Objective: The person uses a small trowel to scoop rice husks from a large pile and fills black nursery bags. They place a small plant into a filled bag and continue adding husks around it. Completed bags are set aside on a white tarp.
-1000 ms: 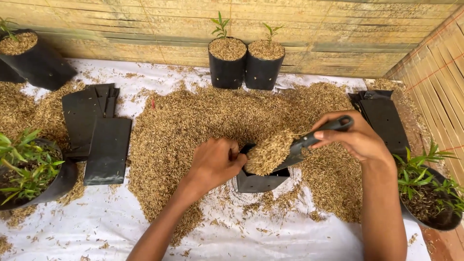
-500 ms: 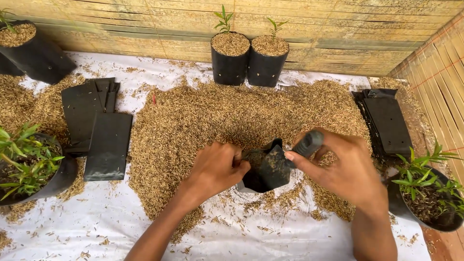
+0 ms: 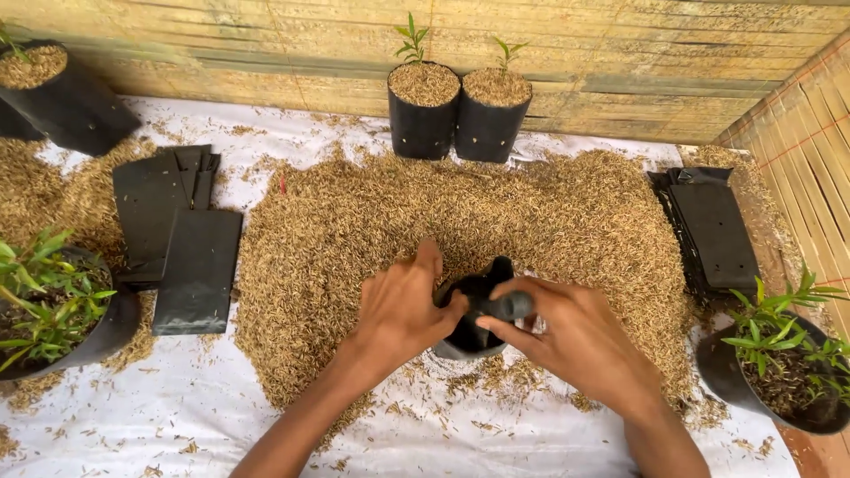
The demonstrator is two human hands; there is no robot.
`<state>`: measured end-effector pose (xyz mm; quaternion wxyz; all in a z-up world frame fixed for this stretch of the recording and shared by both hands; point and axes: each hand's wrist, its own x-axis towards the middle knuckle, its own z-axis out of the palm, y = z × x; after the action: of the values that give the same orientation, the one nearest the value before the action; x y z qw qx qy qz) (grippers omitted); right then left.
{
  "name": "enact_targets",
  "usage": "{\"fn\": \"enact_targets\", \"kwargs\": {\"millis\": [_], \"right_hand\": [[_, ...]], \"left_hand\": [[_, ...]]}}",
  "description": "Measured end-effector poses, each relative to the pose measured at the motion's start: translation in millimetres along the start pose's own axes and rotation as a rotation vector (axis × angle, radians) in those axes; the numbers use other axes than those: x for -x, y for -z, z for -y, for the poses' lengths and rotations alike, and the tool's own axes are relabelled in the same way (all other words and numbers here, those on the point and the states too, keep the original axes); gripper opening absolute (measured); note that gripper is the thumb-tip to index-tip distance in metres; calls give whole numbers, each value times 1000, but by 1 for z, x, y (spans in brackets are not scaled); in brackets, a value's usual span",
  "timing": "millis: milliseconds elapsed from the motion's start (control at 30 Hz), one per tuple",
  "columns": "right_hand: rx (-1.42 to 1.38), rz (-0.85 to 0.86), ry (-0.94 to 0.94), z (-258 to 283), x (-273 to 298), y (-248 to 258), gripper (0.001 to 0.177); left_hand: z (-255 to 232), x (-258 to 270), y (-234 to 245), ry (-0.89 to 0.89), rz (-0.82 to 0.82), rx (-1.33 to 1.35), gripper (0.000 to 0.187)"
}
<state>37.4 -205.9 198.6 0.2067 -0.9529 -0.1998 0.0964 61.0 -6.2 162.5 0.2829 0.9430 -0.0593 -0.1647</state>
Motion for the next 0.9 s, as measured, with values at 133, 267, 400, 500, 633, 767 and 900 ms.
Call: {"fn": "enact_targets", "kwargs": {"millis": [133, 267, 400, 500, 633, 767, 900], "right_hand": [[32, -41, 12, -2, -2, 3, 33], [1, -235, 181, -1, 1, 1, 34], [52, -67, 52, -4, -2, -1, 38], [1, -380, 262, -1, -1, -1, 33], [65, -248, 236, 2, -2, -2, 37], [49, -293, 215, -4, 1, -3, 34], [156, -276, 209, -2, 0, 0, 32]], "left_hand": [[10, -17, -17, -185, -167, 9, 40], [19, -26, -34, -289, -393, 169, 14], [21, -28, -32, -281, -460, 205, 15], [21, -28, -30, -295, -485, 195, 13], [25, -30, -34, -290, -488, 174, 16], [26, -31, -34, -254, -493, 176, 16], [26, -31, -32, -223, -475, 198, 17]]}}
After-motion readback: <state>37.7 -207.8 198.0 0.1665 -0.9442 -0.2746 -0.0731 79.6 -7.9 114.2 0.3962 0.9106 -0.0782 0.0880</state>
